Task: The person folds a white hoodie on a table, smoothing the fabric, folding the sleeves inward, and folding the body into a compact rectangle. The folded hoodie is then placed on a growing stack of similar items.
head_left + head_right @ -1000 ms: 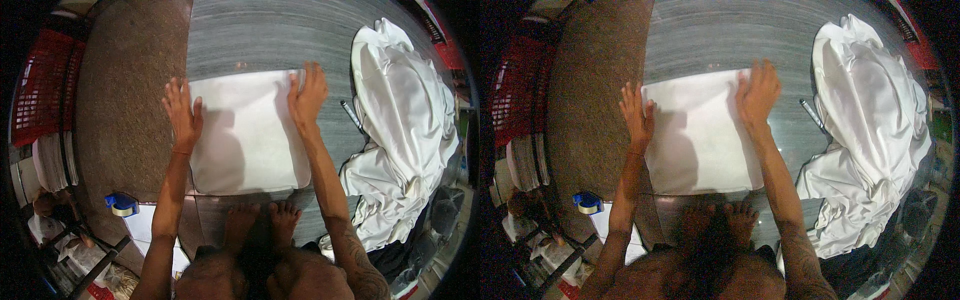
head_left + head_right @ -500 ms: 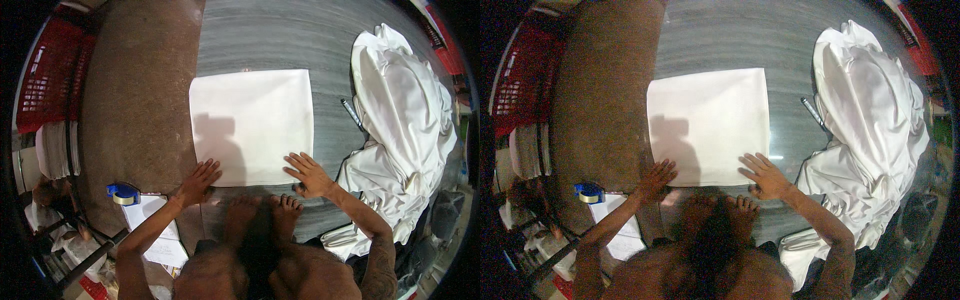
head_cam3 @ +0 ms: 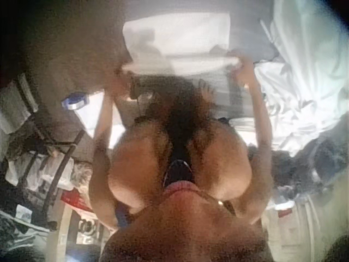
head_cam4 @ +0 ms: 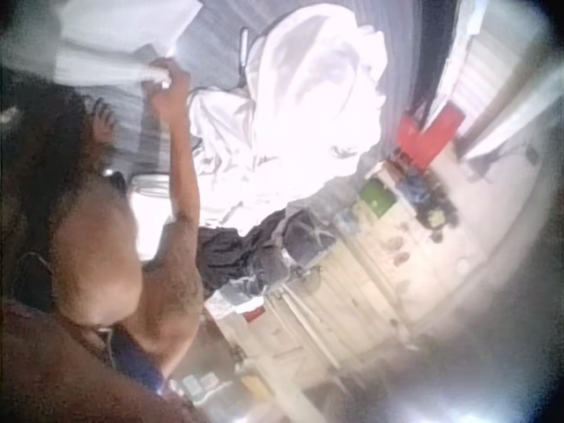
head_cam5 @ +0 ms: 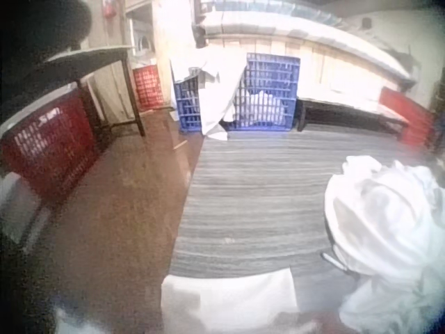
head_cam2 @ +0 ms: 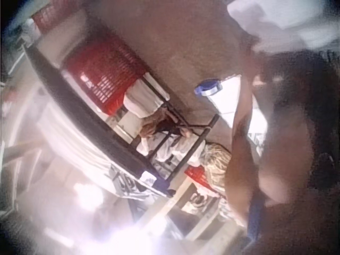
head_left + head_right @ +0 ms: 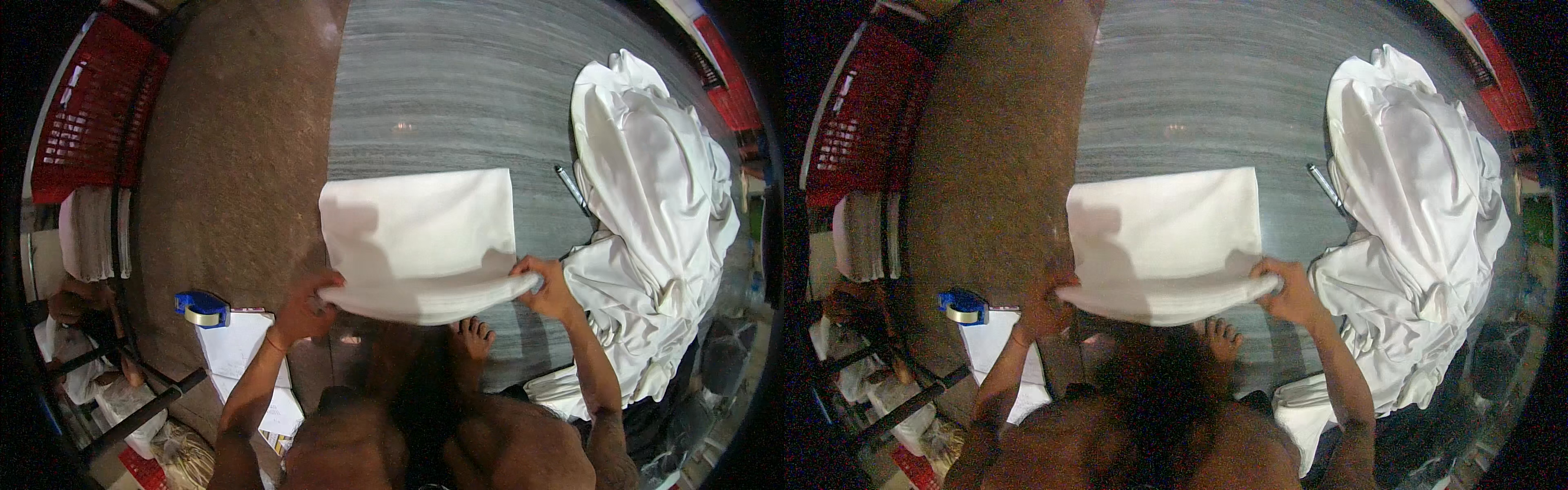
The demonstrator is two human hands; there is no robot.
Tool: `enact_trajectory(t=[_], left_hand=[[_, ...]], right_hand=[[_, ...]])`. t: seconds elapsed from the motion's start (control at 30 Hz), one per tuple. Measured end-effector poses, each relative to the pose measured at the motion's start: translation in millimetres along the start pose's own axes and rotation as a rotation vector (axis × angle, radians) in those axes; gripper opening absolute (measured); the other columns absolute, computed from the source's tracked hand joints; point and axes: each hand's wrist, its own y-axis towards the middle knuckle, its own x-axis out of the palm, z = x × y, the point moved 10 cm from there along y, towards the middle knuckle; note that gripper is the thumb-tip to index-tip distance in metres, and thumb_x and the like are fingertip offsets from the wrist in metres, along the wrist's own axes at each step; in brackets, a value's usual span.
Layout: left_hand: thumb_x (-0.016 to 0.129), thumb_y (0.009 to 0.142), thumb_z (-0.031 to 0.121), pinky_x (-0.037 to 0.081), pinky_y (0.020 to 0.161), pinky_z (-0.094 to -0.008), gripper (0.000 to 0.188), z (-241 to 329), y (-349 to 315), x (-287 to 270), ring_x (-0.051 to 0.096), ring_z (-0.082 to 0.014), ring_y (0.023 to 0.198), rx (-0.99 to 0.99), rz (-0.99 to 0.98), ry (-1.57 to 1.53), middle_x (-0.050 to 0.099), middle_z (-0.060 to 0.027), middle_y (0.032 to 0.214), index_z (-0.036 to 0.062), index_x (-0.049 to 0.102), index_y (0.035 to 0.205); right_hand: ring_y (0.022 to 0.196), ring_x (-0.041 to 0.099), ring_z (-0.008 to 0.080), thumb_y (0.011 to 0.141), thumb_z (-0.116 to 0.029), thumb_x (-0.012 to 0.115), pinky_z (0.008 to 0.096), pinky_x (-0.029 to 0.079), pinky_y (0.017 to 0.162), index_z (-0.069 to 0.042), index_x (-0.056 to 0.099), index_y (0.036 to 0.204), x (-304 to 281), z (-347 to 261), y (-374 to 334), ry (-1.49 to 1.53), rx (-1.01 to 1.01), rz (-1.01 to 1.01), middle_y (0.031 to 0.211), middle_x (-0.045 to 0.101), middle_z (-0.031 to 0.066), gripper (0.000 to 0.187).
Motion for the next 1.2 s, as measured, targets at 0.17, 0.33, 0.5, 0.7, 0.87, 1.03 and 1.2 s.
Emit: enact_trajectory(t=[0.17, 0.33, 0.5, 0.7, 0.87, 1.03, 1.2], left_hand=[[0.061, 0.082, 0.005, 0.049, 0.088, -0.0327, 0.045, -40.2, 80.0, -42.8, 0.06, -0.0189, 0.1, -0.233, 0.39, -0.615, 0.061, -0.0092, 0.112, 0.0029, 0.051, 0.126], [0.067, 0.089, 0.021, 0.043, 0.098, -0.0353, 0.057, -108.8, 121.0, -9.3, 0.054, -0.0224, 0.114, -0.466, 0.246, -0.828, 0.056, -0.0108, 0.125, 0.0044, 0.045, 0.139], [0.07, 0.089, 0.022, 0.042, 0.102, -0.0351, 0.061, -59.2, 118.7, -20.0, 0.052, -0.0234, 0.119, -0.151, 0.349, -0.832, 0.053, -0.0121, 0.132, 0.0043, 0.044, 0.141], [0.068, 0.093, 0.025, 0.041, 0.103, -0.0324, 0.061, -89.0, 98.1, -10.4, 0.051, -0.0209, 0.12, -0.275, 0.348, -0.404, 0.053, -0.0133, 0.134, 0.0022, 0.041, 0.143], [0.067, 0.093, 0.02, 0.044, 0.101, -0.0326, 0.06, -116.8, 100.7, -9.3, 0.054, -0.0204, 0.119, -0.233, 0.512, -0.48, 0.057, -0.0135, 0.131, 0.0, 0.04, 0.143], [0.072, 0.089, 0.016, 0.048, 0.1, -0.0364, 0.071, -93.5, 109.7, -24.9, 0.06, -0.0243, 0.116, -0.158, 0.491, -0.713, 0.057, -0.0151, 0.134, 0.0002, 0.034, 0.147], [0.077, 0.075, -0.001, 0.047, 0.103, -0.041, 0.065, -3.2, 45.4, -41.0, 0.059, -0.024, 0.117, -0.4, 0.481, -1.066, 0.06, -0.0144, 0.13, 0.0039, 0.054, 0.135]], right_hand=[[0.076, 0.06, 0.0106, 0.08, -0.009, 0.065, 0.0271, 0.049, 0.07, -0.002, 0.063, 0.1, -26.5, 56.6, 72.8, 0.43, 0.219, 0.308, 0.085, 0.065, 0.002, 0.021], [0.073, 0.059, 0.0098, 0.089, -0.02, 0.067, 0.0256, 0.048, 0.065, -0.001, 0.063, 0.1, -4.0, 90.2, 142.9, 0.563, 0.233, 0.407, 0.086, 0.065, 0.0031, 0.023], [0.068, 0.054, 0.0089, 0.093, -0.034, 0.066, 0.0282, 0.046, 0.061, 0.0, 0.064, 0.093, -8.0, 120.1, 142.6, 0.42, 0.202, 0.426, 0.08, 0.063, 0.0032, 0.034], [0.063, 0.052, 0.012, 0.095, -0.043, 0.061, 0.0306, 0.044, 0.057, 0.001, 0.063, 0.091, -14.6, 123.4, 137.6, 0.271, 0.171, 0.568, 0.072, 0.059, 0.0041, 0.045], [0.069, 0.054, 0.0088, 0.094, -0.03, 0.067, 0.0272, 0.047, 0.063, 0.0, 0.063, 0.096, -10.6, 104.9, 143.9, 0.244, 0.237, 0.406, 0.08, 0.063, 0.0021, 0.03], [0.081, 0.058, 0.0112, 0.087, -0.017, 0.073, 0.0273, 0.049, 0.075, 0.0, 0.063, 0.104, -19.6, 66.6, 130.0, 0.37, 0.199, 0.327, 0.09, 0.065, 0.0025, 0.026], [0.112, 0.057, 0.0241, 0.07, 0.003, 0.074, 0.033, 0.044, 0.095, -0.002, 0.063, 0.104, -45.1, -11.3, 35.5, 0.217, -0.055, 0.266, 0.12, 0.061, 0.0102, 0.036]])
